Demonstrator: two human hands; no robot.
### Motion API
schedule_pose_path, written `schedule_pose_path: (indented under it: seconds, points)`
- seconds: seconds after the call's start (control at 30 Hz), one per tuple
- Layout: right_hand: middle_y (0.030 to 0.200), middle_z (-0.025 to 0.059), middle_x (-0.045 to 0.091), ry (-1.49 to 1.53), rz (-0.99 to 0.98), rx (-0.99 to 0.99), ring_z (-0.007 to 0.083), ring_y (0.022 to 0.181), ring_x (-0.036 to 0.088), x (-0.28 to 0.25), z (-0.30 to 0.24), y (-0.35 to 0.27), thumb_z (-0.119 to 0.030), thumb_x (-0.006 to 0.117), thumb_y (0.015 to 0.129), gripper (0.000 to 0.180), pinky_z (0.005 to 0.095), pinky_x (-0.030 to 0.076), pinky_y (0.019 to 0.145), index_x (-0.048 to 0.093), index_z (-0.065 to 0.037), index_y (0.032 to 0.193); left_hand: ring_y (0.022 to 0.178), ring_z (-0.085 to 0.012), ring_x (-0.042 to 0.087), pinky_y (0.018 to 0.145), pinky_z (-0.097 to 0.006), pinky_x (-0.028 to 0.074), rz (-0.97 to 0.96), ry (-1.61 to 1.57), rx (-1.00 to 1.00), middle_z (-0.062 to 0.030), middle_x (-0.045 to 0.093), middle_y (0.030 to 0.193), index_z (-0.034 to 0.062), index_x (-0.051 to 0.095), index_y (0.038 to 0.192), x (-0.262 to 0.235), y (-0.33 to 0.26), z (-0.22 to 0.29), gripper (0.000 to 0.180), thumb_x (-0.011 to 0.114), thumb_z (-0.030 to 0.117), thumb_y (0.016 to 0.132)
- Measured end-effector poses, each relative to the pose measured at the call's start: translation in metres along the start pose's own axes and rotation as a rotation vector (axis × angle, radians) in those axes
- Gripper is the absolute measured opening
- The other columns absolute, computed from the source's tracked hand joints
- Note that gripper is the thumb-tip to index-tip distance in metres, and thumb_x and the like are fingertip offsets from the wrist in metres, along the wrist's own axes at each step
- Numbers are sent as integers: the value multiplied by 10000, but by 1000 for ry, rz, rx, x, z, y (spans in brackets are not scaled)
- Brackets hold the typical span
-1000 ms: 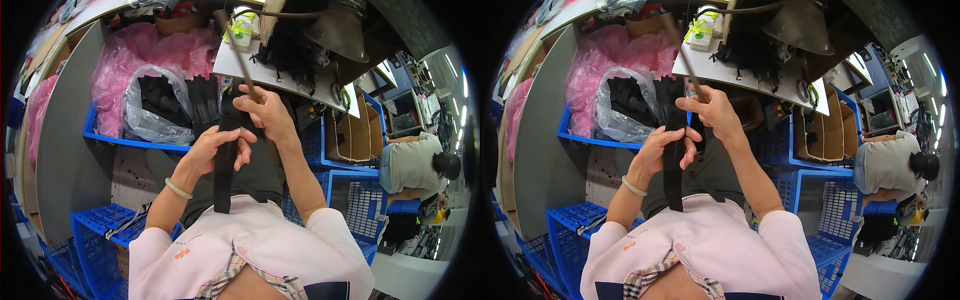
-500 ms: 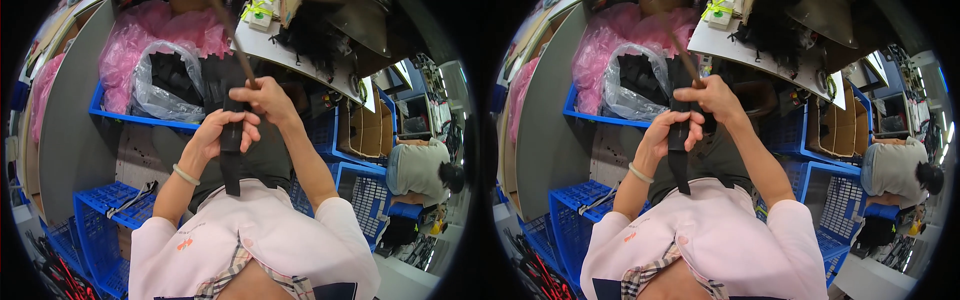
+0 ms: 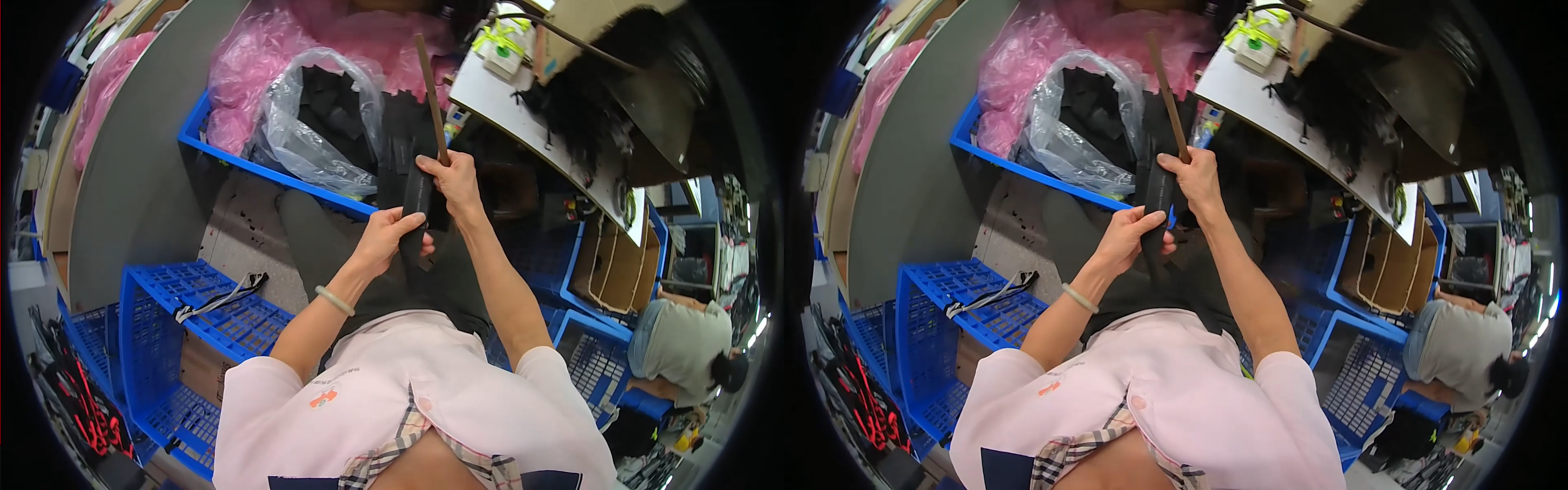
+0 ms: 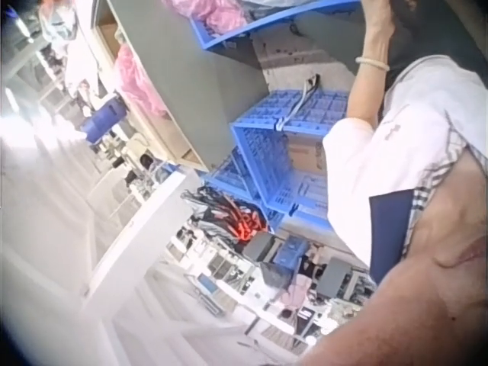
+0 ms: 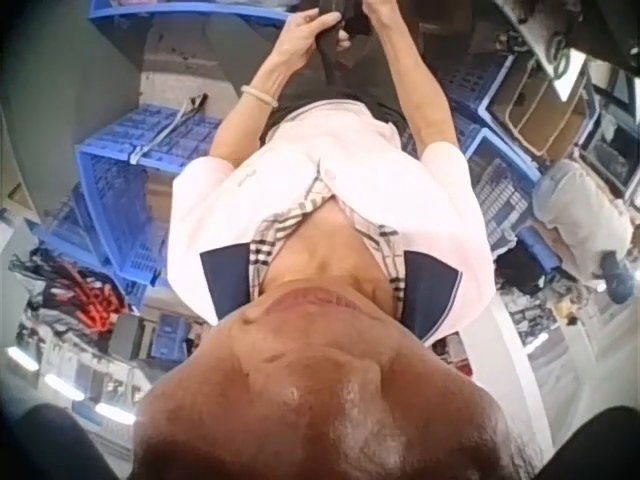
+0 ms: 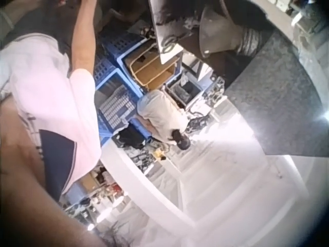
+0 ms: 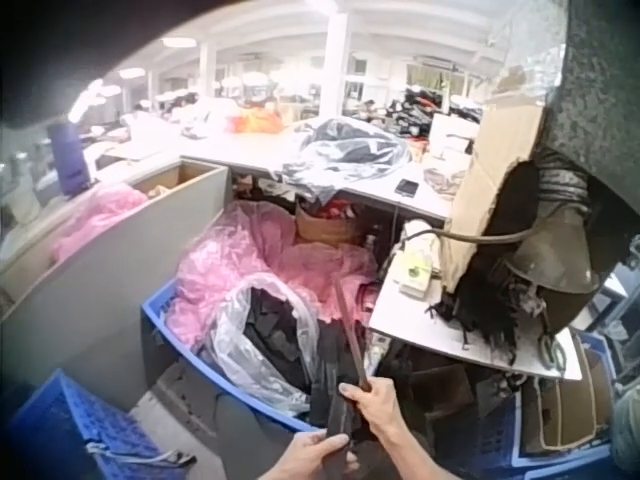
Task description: The worker is using a wooden stick to guide and fit black fabric components onto a specialized forming machine on a factory floor.
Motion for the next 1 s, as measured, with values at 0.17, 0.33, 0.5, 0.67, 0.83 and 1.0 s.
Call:
schedule_pose_path:
  seconds: [0.17,0.33,0.5,0.67,0.83,1.0]
  points:
    - [639,187,578,-640,240,-283,300,640,616,-15,21,64,-223,636,792,271,384,448,607,607,47,805,618,-210,653,556,-295,547,32,27,75,-149,647,742,-18,535,917,-38,96,-1,167,551,148,917]
    - [612,141,574,-590,204,-220,200,569,558,-4,24,64,-271,613,842,287,340,431,589,636,15,832,641,-215,655,562,-323,531,253,409,-62,-141,654,741,-24,587,869,-102,188,-12,284,587,257,905]
    - [600,56,604,-410,141,-52,87,567,510,-38,59,69,-294,625,846,307,280,405,559,657,9,806,730,-271,674,678,-350,517,669,1059,398,-171,677,798,-1,667,913,-126,214,25,314,697,266,750]
    - [675,48,661,-312,24,94,72,638,562,-29,53,51,-184,605,864,217,245,438,604,681,19,843,840,-344,618,785,-410,477,935,979,571,-183,641,858,5,629,946,-151,242,79,293,666,226,757]
    - [691,93,671,-398,-172,71,131,622,632,-5,30,29,-168,609,868,172,256,471,569,677,-13,901,712,-211,572,713,-354,468,940,872,637,-100,592,735,-15,572,1064,-184,240,94,404,677,216,750]
    - [836,136,683,-668,71,-355,231,706,678,-46,-18,-11,-20,667,737,265,304,533,629,661,-44,1000,641,-138,485,638,-279,422,881,809,635,-22,504,673,-20,567,1037,-134,227,72,305,663,126,786]
Point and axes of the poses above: each hand's wrist, its own y-axis towards the middle knuckle, its own x-axis out of the palm, z = x × y, the point moved 3 cm from there along y, towards the middle knuckle
